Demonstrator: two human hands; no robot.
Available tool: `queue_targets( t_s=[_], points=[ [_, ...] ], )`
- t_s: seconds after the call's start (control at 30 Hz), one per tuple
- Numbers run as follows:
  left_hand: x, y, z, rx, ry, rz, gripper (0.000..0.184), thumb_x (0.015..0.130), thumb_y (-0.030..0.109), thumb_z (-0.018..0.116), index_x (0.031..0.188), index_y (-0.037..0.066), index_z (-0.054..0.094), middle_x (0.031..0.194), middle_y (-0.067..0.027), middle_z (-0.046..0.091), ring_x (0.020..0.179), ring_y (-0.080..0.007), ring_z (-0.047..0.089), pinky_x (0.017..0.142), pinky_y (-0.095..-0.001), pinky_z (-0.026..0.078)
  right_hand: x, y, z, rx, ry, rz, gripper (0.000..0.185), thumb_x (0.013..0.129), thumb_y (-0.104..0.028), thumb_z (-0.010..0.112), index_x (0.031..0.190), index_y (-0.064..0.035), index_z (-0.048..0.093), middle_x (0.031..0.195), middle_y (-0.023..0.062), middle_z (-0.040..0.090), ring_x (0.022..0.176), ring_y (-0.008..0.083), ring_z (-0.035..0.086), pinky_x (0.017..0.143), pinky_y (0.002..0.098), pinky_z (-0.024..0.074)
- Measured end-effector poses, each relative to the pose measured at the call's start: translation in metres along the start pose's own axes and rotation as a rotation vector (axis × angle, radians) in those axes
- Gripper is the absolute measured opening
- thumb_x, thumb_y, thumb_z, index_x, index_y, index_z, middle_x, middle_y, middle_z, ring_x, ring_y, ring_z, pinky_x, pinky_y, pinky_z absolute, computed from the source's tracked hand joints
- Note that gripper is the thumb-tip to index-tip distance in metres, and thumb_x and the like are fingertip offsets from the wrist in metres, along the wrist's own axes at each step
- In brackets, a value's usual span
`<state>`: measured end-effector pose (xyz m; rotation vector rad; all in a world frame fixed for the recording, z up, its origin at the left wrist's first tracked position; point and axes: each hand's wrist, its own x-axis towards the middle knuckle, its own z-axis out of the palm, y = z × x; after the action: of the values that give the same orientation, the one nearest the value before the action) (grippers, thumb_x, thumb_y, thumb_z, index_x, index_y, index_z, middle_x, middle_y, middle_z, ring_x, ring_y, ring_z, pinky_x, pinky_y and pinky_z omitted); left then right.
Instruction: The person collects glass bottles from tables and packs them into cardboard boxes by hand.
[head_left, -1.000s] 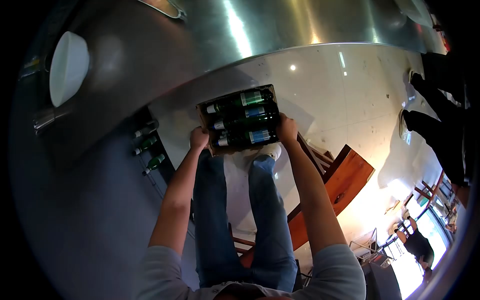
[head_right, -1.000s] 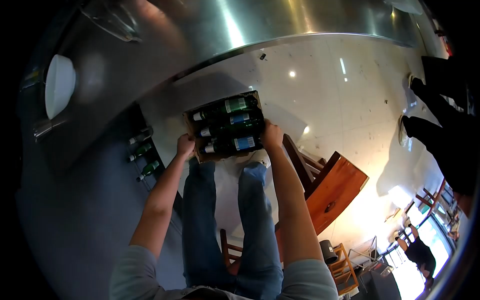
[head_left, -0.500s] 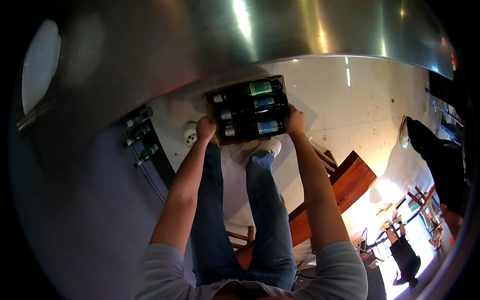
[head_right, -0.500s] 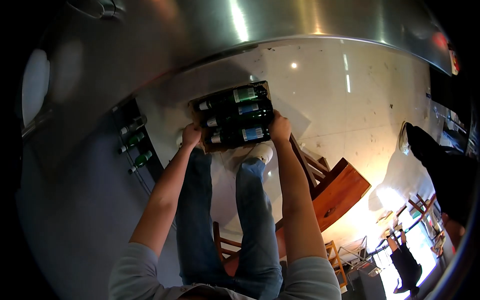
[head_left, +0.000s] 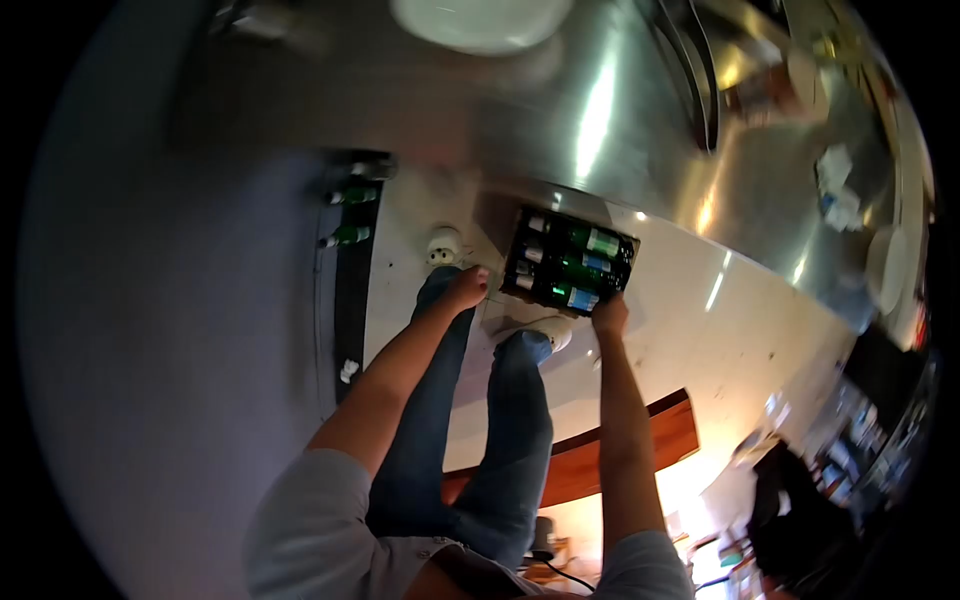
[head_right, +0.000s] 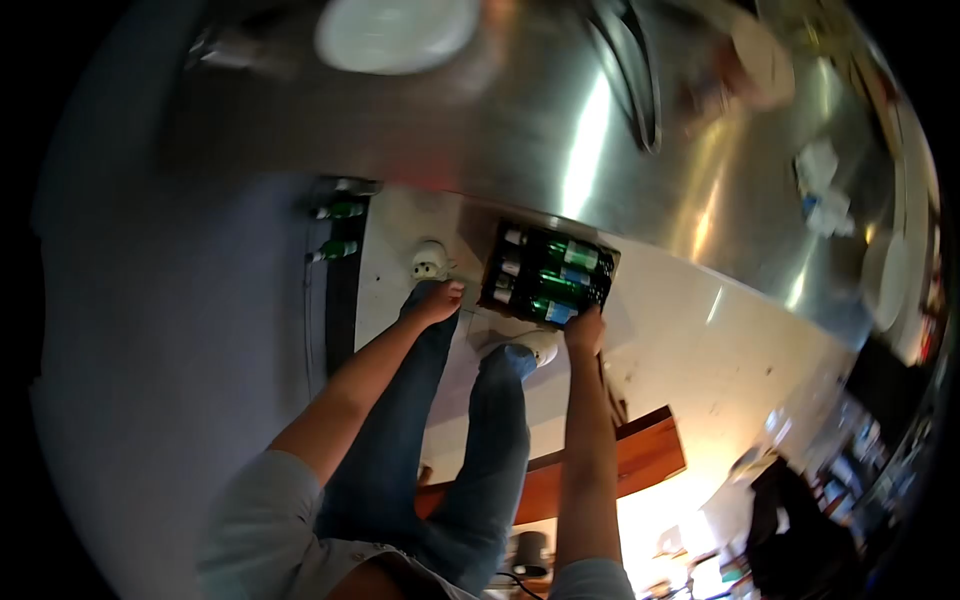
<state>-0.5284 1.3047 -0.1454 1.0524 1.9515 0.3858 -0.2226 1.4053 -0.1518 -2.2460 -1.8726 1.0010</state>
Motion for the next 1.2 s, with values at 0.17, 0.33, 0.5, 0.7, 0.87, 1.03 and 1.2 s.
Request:
queue_targets(
  t_s=[0.17,0.33,0.5,0.7,0.87,1.03,1.2],
  points=[
    [-0.104,-0.026,-0.090,0.149,0.222,0.066,0.024,0.081,0.019,0.058,0.099,0.004,0.065,0.101,-0.0139,0.066,0.097,-0.0301,0.062,0.085,-0.0375,0.049,-0.045,-0.075,-0.014,-0.006,-0.213,-0.345,0.023,0.073,-0.014,0.063,0.095,-0.0082,0.068,0.087,0.0129,0.070,0.085,0.0323,0.067,0.079,0.0386,0.0526],
    [-0.199,-0.081,-0.154,0.139,0.347,-0.056,0.026,0.081,0.014,0.059,0.104,0.004,0.063,0.094,-0.0116,0.068,0.084,-0.0281,0.067,0.073,-0.0367,0.052,-0.111,-0.175,-0.055,0.015,-0.388,-0.513,0.018,0.077,-0.018,0.062,0.092,-0.0113,0.069,0.085,0.0117,0.070,0.083,0.0306,0.067,0.076,0.0367,0.0534],
    [-0.282,-0.022,-0.215,-0.631,0.251,-0.469,0.028,0.083,0.015,0.064,0.109,0.007,0.061,0.094,-0.0067,0.067,0.078,-0.0152,0.067,0.062,-0.0283,0.051,-0.172,-0.236,-0.097,-0.046,-0.420,-0.586,0.020,0.076,-0.018,0.062,0.093,-0.0107,0.069,0.085,0.0121,0.070,0.084,0.0305,0.067,0.077,0.0372,0.0529],
    [-0.280,0.025,-0.251,-0.914,0.290,-0.381,0.032,0.086,0.020,0.062,0.116,0.011,0.057,0.100,-0.0036,0.066,0.087,-0.0157,0.066,0.072,-0.0293,0.049,-0.207,-0.295,-0.134,-0.042,-0.412,-0.670,0.023,0.075,-0.019,0.065,0.095,-0.0097,0.069,0.088,0.0130,0.070,0.087,0.0277,0.067,0.079,0.0349,0.0524],
    [-0.248,0.013,-0.273,-0.946,0.300,-0.179,0.034,0.083,0.016,0.064,0.113,0.004,0.057,0.095,-0.0078,0.066,0.077,-0.0143,0.067,0.061,-0.0277,0.049,-0.216,-0.311,-0.150,-0.045,-0.492,-0.589,0.023,0.075,-0.020,0.065,0.094,-0.0084,0.069,0.088,0.0152,0.069,0.087,0.0271,0.068,0.078,0.0351,0.0526],
    [-0.225,-0.027,-0.273,-0.456,0.673,-0.286,0.063,0.069,0.015,0.073,0.124,0.000,0.046,0.100,-0.0203,0.063,0.094,-0.0316,0.063,0.081,-0.0410,0.051,-0.199,-0.308,-0.113,-0.182,-0.614,-0.553,0.025,0.074,-0.022,0.064,0.096,-0.0113,0.071,0.091,0.0146,0.069,0.089,0.0326,0.066,0.081,0.0378,0.0520],
    [-0.189,-0.098,-0.272,-0.310,0.623,-0.610,0.093,0.066,0.016,0.077,0.138,0.002,0.021,0.130,-0.0311,0.033,0.115,-0.0468,0.046,0.093,-0.0448,0.046,-0.157,-0.346,-0.008,-0.355,-0.662,-0.595,0.023,0.075,-0.018,0.058,0.093,-0.0132,0.072,0.093,0.0146,0.069,0.090,0.0336,0.065,0.085,0.0385,0.0514]
  ],
)
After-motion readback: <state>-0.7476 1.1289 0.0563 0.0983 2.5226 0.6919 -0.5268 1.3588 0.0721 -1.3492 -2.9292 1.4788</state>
